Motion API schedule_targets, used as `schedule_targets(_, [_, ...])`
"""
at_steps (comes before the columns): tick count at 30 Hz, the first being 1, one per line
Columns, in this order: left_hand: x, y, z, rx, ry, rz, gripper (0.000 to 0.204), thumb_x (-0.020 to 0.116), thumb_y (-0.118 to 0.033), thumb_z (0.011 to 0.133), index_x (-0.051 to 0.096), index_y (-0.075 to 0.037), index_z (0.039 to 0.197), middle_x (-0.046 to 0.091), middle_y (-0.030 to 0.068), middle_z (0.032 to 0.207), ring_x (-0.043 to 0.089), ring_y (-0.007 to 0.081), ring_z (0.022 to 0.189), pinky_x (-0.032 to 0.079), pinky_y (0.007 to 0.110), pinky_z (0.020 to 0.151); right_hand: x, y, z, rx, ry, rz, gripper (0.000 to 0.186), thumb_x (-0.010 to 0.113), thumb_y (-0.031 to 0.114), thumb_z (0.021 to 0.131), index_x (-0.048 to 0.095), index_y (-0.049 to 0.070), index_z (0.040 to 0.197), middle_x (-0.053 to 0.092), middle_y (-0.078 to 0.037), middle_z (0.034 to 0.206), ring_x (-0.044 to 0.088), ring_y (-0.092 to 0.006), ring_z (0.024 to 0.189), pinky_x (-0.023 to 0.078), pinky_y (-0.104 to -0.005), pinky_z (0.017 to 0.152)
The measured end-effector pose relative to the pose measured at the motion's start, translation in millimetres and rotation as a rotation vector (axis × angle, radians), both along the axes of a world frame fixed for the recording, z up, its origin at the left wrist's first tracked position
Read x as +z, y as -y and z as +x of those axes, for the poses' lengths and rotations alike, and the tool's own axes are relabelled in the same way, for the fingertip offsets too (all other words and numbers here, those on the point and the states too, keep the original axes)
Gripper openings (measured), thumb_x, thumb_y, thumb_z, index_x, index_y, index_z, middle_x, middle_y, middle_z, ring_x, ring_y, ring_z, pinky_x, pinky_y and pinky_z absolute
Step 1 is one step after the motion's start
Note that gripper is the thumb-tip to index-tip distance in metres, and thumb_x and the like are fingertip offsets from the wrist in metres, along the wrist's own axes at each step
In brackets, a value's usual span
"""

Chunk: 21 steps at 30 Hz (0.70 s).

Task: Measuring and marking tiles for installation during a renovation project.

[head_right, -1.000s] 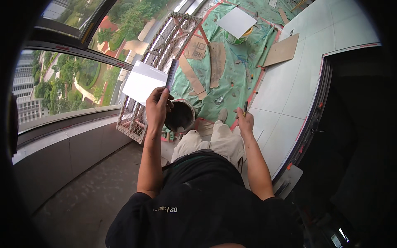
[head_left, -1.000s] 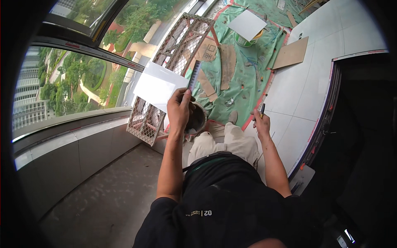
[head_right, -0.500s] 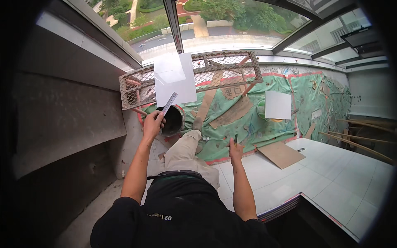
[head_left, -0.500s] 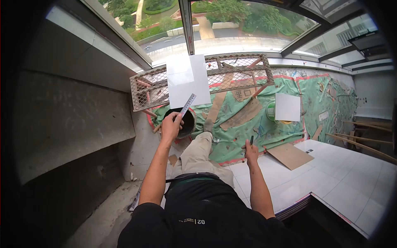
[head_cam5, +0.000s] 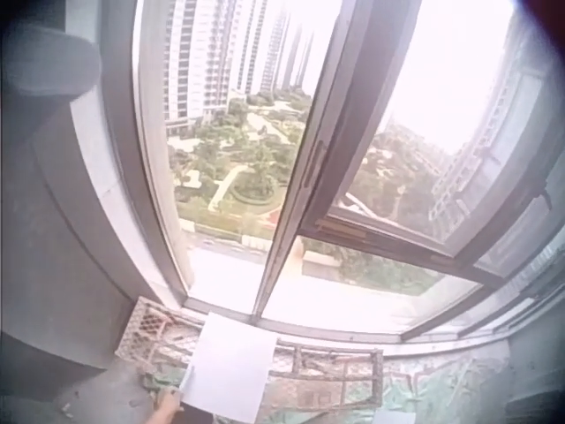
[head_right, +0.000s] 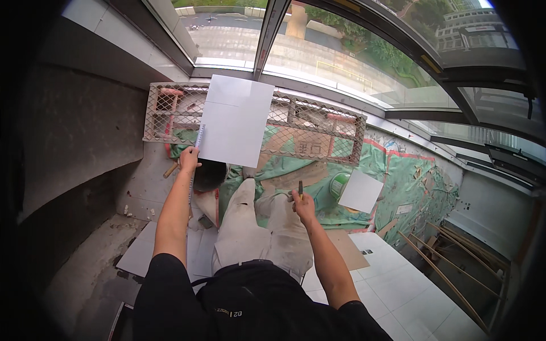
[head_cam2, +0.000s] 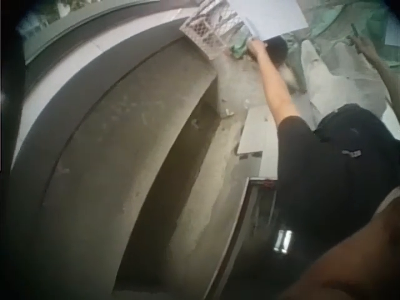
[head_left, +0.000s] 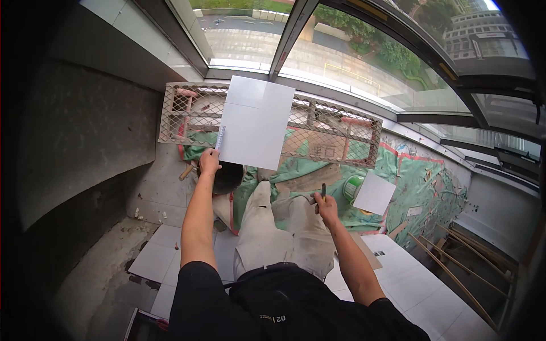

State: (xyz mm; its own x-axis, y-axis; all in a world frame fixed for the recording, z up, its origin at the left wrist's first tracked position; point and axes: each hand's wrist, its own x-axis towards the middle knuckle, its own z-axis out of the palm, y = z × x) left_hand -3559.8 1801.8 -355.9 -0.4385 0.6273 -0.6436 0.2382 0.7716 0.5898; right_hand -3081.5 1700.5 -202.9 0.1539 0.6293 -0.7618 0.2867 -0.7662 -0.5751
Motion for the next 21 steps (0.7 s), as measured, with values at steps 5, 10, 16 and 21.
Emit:
schedule_targets(5, [-25,-16,10,0.104,0.037,0.021,0.033,0.068,-0.028,0.105,0.077,0.001,0.115,0.076,0.0142,0.099,0.076,0.0259,0.069,0.064,0.036,0.055,-71,-110,-2,0.096,-0.156,-0.005,0.044,0.062,0.039,0.114,0.077,-0.002,0.121,0.079,-0.008,0.097,0.064,-0.0122,0.065,0.053,-0.0309,0.059])
schedule_targets(10, [-16,-17,0,0.092,-0.049,0.006,0.031,0.065,-0.028,0.108,0.075,0.001,0.112,0.076,0.0143,0.098,0.074,0.0235,0.073,0.064,0.034,0.056,-139,-236,-69,0.212,-0.168,0.096,0.043,0.062,0.039,0.113,0.076,-0.001,0.116,0.079,-0.009,0.094,0.072,-0.0155,0.071,0.055,-0.0328,0.062])
schedule_targets(16, [-6,12,65,0.009,-0.028,0.034,0.029,0.065,-0.029,0.109,0.072,-0.001,0.105,0.066,0.0075,0.079,0.064,0.0165,0.06,0.055,0.034,0.052,-181,-294,-70,0.603,0.406,0.317,0.044,0.061,0.038,0.112,0.071,-0.003,0.098,0.073,-0.021,0.079,0.072,-0.036,0.068,0.055,-0.0497,0.068])
schedule_targets(21, [17,66,123,0.023,-0.218,0.185,0.029,0.063,-0.027,0.11,0.069,0.0,0.102,0.068,0.0172,0.086,0.068,0.0315,0.078,0.054,0.045,0.074,-173,-286,-63,0.508,0.258,0.285,0.045,0.06,0.037,0.113,0.067,-0.005,0.099,0.068,-0.017,0.075,0.069,-0.0323,0.07,0.052,-0.0477,0.067])
